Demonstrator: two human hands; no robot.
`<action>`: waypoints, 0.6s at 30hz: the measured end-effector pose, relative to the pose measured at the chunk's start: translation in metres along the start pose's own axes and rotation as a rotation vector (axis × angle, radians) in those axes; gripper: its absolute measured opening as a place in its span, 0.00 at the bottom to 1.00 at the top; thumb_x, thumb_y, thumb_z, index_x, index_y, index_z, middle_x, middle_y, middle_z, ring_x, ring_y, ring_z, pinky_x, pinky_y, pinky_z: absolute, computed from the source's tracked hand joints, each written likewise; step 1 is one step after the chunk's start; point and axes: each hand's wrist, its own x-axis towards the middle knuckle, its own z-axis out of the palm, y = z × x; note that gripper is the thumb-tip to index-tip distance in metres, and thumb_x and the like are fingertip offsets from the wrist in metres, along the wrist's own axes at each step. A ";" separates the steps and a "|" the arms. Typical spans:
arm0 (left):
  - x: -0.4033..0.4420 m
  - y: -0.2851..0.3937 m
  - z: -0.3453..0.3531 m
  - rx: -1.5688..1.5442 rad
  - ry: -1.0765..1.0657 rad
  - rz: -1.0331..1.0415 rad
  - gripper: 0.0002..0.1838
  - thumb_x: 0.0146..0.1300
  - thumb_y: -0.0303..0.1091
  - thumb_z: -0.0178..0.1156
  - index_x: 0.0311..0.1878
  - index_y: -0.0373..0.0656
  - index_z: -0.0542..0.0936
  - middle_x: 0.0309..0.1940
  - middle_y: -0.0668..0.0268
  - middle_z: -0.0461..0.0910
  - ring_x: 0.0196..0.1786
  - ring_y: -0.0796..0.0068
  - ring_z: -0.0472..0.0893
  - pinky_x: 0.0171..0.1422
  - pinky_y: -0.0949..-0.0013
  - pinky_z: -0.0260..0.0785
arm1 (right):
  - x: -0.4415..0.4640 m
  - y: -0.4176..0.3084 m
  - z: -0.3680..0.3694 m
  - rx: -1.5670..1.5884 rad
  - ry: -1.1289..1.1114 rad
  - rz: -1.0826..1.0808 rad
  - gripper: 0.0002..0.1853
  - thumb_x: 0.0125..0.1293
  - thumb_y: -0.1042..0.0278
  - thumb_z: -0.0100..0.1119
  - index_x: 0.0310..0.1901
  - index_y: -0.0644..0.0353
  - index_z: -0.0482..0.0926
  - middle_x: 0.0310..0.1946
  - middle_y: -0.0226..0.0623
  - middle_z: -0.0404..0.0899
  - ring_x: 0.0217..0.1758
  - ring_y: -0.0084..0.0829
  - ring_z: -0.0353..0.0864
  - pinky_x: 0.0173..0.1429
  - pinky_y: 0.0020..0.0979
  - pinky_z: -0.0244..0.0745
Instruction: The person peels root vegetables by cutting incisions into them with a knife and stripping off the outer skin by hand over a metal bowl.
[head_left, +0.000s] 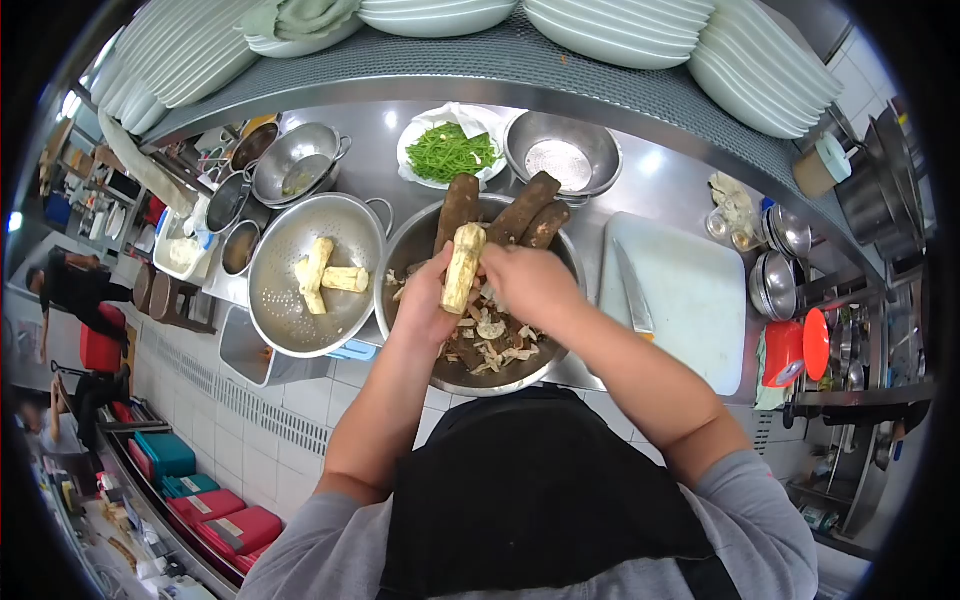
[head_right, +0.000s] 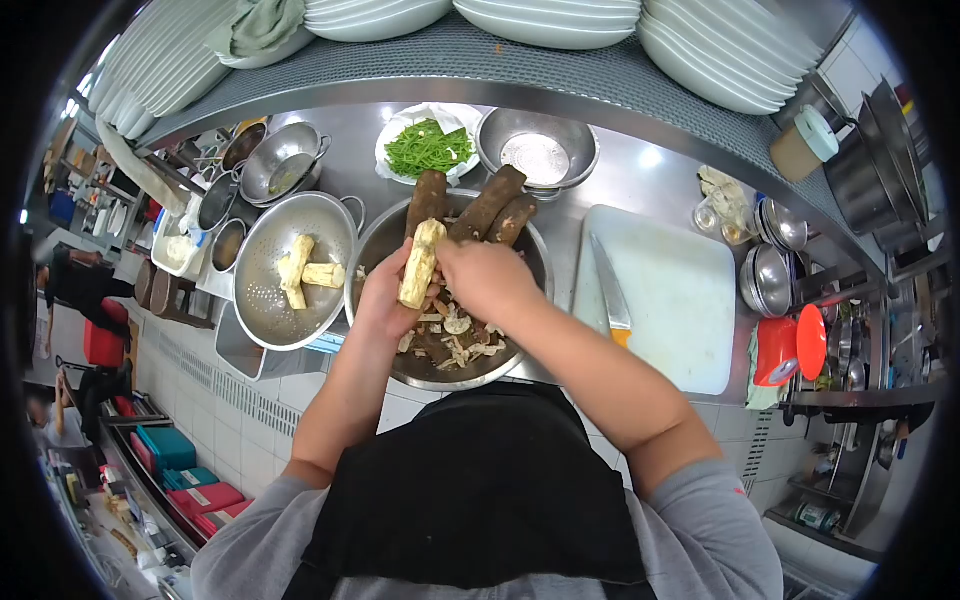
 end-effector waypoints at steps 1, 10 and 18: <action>0.001 0.000 0.001 -0.016 0.049 0.024 0.20 0.81 0.46 0.46 0.59 0.40 0.77 0.42 0.58 0.84 0.39 0.66 0.83 0.41 0.66 0.75 | -0.006 -0.006 0.004 0.003 -0.003 -0.004 0.09 0.72 0.64 0.51 0.41 0.59 0.75 0.31 0.50 0.84 0.35 0.52 0.86 0.39 0.53 0.79; -0.009 0.009 0.002 -0.025 0.007 -0.033 0.20 0.81 0.45 0.46 0.58 0.39 0.78 0.40 0.56 0.84 0.35 0.68 0.82 0.37 0.66 0.76 | 0.013 0.016 -0.003 0.109 0.084 0.080 0.11 0.74 0.60 0.52 0.39 0.58 0.75 0.31 0.51 0.83 0.37 0.55 0.83 0.41 0.55 0.76; -0.004 0.002 0.002 0.003 0.003 -0.020 0.21 0.81 0.47 0.46 0.58 0.39 0.77 0.38 0.57 0.83 0.34 0.69 0.81 0.36 0.68 0.76 | -0.006 0.002 0.007 -0.035 0.101 0.153 0.09 0.74 0.65 0.48 0.42 0.61 0.74 0.31 0.49 0.83 0.35 0.54 0.85 0.38 0.53 0.78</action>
